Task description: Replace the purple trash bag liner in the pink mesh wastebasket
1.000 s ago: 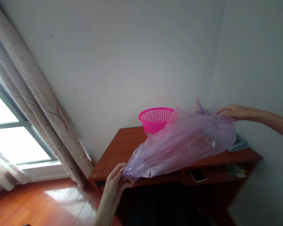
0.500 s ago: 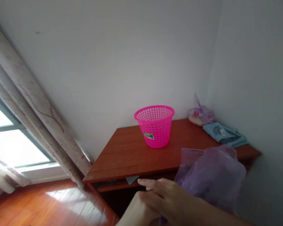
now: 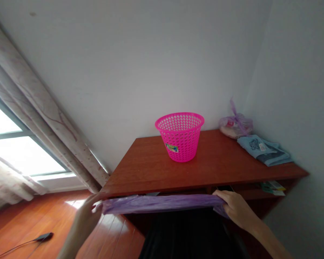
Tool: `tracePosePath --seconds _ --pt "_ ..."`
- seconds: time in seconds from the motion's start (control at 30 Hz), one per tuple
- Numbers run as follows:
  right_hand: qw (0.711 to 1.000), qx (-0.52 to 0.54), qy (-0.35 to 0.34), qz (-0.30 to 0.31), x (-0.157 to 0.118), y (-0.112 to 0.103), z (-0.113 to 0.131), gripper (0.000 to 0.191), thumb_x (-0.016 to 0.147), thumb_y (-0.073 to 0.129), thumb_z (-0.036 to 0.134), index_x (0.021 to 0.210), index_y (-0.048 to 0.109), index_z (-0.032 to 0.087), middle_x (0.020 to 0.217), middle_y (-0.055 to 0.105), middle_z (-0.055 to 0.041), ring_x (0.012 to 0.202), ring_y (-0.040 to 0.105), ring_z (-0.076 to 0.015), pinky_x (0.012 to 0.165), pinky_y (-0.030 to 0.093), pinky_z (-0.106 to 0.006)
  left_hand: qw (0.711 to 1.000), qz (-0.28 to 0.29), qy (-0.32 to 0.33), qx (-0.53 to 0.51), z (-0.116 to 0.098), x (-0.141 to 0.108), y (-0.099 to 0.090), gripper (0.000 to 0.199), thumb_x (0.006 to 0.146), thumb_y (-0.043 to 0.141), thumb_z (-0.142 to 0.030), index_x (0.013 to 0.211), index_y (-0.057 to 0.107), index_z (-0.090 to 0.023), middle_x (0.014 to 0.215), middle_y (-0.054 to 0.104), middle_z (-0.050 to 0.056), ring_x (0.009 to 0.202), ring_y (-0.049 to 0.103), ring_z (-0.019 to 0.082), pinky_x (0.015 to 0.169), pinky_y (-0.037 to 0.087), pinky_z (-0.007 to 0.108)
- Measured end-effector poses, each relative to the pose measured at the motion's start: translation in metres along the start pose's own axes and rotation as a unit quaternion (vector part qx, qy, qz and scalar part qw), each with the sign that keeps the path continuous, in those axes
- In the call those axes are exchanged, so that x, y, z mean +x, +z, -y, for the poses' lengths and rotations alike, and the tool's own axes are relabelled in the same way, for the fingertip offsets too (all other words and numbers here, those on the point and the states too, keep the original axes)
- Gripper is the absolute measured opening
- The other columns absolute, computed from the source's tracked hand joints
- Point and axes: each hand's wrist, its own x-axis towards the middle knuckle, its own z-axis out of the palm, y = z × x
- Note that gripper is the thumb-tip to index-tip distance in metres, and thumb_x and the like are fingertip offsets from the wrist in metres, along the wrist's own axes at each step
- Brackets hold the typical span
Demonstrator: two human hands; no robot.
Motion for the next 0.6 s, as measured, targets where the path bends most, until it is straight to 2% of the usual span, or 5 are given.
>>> tracePosePath --seconds 0.07,0.17,0.23,0.33,0.6 --pt "1.0 0.012 -0.01 -0.007 -0.001 -0.002 0.014 0.05 0.066 0.037 0.004 0.1 0.068 0.022 0.097 0.069 -0.0037 0.093 0.063 -0.0175 0.085 0.043 -0.026 0.998 0.02 0.043 -0.03 -0.029 -0.025 0.032 0.047 0.05 0.08 -0.032 0.096 0.075 -0.026 0.119 0.067 0.009 0.123 0.05 0.037 0.107 0.035 0.048" --pt "0.998 0.034 -0.053 -0.01 0.003 -0.004 0.048 0.053 0.063 0.035 0.005 0.102 0.067 0.021 0.102 0.068 -0.0038 0.095 0.063 -0.0172 0.088 0.043 -0.026 0.96 0.222 0.028 -0.169 -0.087 -0.078 0.089 0.074 0.062 0.078 -0.024 0.133 0.055 -0.03 0.145 0.047 0.009 0.137 0.037 0.031 0.115 0.024 0.046" --pt "0.995 0.043 -0.088 -0.011 0.007 -0.006 0.067 0.056 0.062 0.036 0.006 0.106 0.066 0.021 0.108 0.068 -0.0038 0.099 0.062 -0.0183 0.089 0.043 -0.028 0.917 0.324 0.006 -0.231 -0.111 -0.107 0.127 0.078 0.061 0.079 -0.021 0.135 0.054 -0.028 0.139 0.053 0.011 0.129 0.047 0.03 0.111 0.032 0.044" --pt "0.992 0.055 -0.105 -0.047 0.013 -0.013 0.074 0.063 0.062 0.038 0.007 0.119 0.061 0.021 0.118 0.065 -0.0056 0.107 0.06 -0.0205 0.094 0.043 -0.031 0.865 0.423 -0.042 -0.266 -0.11 -0.123 0.17 0.02 0.077 0.063 -0.025 0.093 0.075 -0.02 0.087 0.073 0.008 0.083 0.066 0.025 0.084 0.05 0.036" --pt "0.956 0.287 0.052 0.029 0.021 0.037 0.031 0.071 0.076 0.055 0.023 0.145 0.039 0.019 0.115 0.062 -0.011 0.102 0.061 -0.021 0.094 0.045 -0.038 0.881 0.194 -0.148 -0.405 -0.105 -0.083 0.153 0.017 0.074 0.071 -0.029 0.087 0.074 -0.017 0.09 0.072 0.006 0.088 0.063 0.022 0.082 0.046 0.027"
